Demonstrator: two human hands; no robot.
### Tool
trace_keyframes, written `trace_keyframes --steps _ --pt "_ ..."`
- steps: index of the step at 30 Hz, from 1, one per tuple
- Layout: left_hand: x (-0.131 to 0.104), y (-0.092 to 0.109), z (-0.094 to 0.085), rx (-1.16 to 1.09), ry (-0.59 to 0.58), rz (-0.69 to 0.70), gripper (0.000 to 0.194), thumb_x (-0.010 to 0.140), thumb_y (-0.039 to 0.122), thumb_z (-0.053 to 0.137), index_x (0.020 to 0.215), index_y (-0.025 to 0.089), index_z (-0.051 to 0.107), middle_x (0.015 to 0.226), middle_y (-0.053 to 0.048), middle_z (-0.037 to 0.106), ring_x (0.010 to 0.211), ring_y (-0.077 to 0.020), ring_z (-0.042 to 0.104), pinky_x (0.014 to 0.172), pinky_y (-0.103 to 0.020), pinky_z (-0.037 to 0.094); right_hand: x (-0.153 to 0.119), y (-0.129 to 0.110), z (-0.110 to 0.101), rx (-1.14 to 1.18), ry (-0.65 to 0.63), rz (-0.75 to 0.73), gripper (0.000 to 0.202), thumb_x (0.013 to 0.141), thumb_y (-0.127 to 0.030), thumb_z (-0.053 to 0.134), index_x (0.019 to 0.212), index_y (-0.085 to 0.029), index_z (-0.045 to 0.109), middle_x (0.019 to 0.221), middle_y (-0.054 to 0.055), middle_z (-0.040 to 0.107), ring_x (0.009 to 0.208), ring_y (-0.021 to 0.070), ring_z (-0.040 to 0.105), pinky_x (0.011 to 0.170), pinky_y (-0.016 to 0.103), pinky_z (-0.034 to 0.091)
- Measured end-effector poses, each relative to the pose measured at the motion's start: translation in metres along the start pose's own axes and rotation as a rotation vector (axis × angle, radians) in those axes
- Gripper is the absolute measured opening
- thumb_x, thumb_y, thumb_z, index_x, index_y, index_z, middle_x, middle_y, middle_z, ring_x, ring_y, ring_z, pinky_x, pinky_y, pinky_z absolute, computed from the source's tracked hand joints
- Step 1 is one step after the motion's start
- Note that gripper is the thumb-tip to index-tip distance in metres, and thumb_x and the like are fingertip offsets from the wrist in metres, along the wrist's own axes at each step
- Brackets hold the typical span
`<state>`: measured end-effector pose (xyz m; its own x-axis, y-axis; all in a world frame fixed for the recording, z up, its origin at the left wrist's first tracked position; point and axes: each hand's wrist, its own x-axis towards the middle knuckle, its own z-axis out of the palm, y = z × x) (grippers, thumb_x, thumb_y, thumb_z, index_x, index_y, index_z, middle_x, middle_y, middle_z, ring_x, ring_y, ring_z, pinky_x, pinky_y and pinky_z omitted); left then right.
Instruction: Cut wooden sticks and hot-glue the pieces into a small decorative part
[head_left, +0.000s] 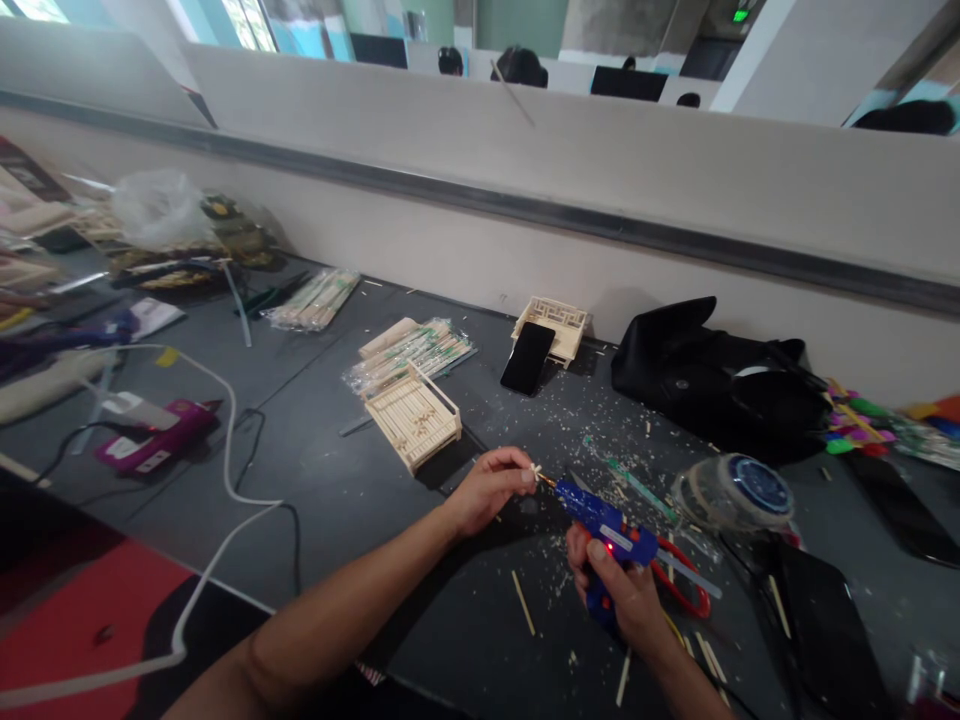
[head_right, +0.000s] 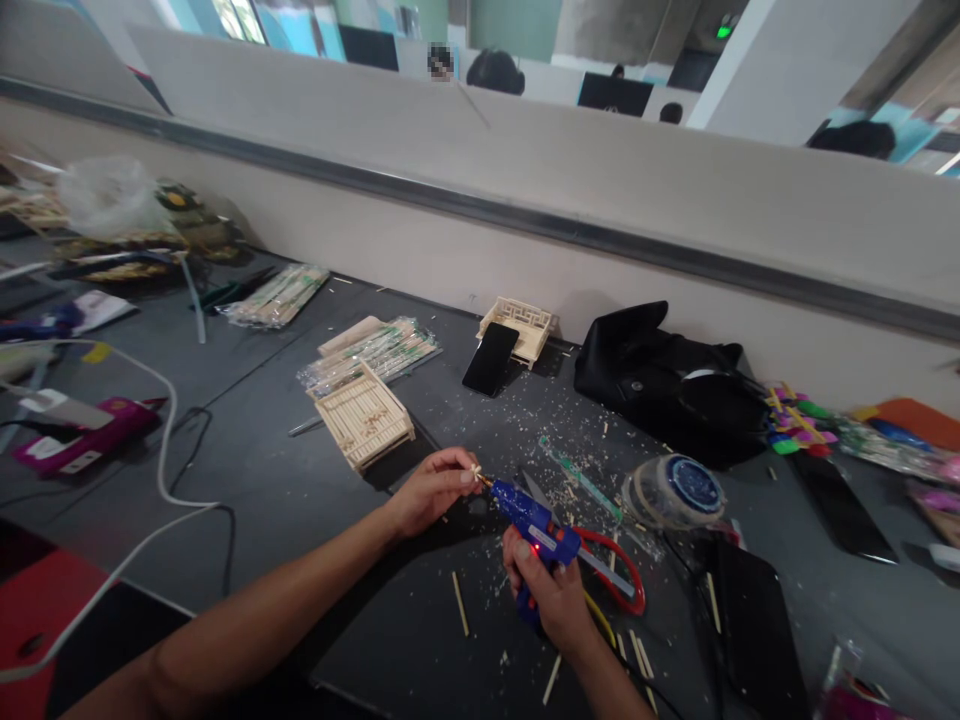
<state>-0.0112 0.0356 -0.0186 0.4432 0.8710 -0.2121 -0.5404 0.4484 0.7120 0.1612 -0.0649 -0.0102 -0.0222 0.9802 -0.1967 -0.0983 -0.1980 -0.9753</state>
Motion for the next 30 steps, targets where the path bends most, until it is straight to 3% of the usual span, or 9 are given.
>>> trace_keyframes --steps 16,24,27,30 --pt "0.0 0.0 0.0 0.005 -0.003 -0.003 0.03 0.048 0.03 0.093 0.06 0.016 0.07 0.059 0.001 0.065 0.058 -0.0101 0.055 0.062 -0.024 0.039 0.0 -0.001 0.0 -0.053 -0.021 -0.053 0.052 0.084 -0.065 0.059 0.061 -0.019 0.051 0.057 -0.002 0.047 0.051 0.0104 0.043 0.048 0.024 0.036" --pt "0.001 0.001 -0.002 0.016 0.011 0.011 0.027 0.05 0.028 0.092 0.062 0.016 0.07 0.06 0.0 0.064 0.058 -0.0109 0.054 0.062 -0.025 0.037 0.001 0.005 -0.003 -0.093 0.065 -0.054 0.048 0.081 -0.063 0.065 0.063 -0.019 0.056 0.058 -0.002 0.05 0.05 0.0106 0.043 0.047 0.025 0.037" --pt "0.003 0.002 -0.002 0.019 0.025 0.057 0.027 0.052 0.028 0.091 0.061 0.016 0.07 0.057 0.001 0.062 0.057 -0.01 0.052 0.061 -0.025 0.036 0.0 0.004 -0.005 -0.159 0.123 -0.134 0.041 0.08 -0.059 0.068 0.068 -0.021 0.062 0.063 0.001 0.057 0.054 0.0138 0.049 0.053 0.029 0.044" --pt "0.006 0.003 -0.003 0.037 0.039 0.105 0.025 0.054 0.029 0.089 0.06 0.015 0.069 0.054 0.001 0.06 0.055 -0.0097 0.049 0.061 -0.025 0.036 -0.001 -0.007 -0.016 -0.24 0.174 -0.29 0.034 0.077 -0.058 0.071 0.074 -0.024 0.066 0.073 0.005 0.065 0.071 0.0227 0.06 0.07 0.037 0.052"
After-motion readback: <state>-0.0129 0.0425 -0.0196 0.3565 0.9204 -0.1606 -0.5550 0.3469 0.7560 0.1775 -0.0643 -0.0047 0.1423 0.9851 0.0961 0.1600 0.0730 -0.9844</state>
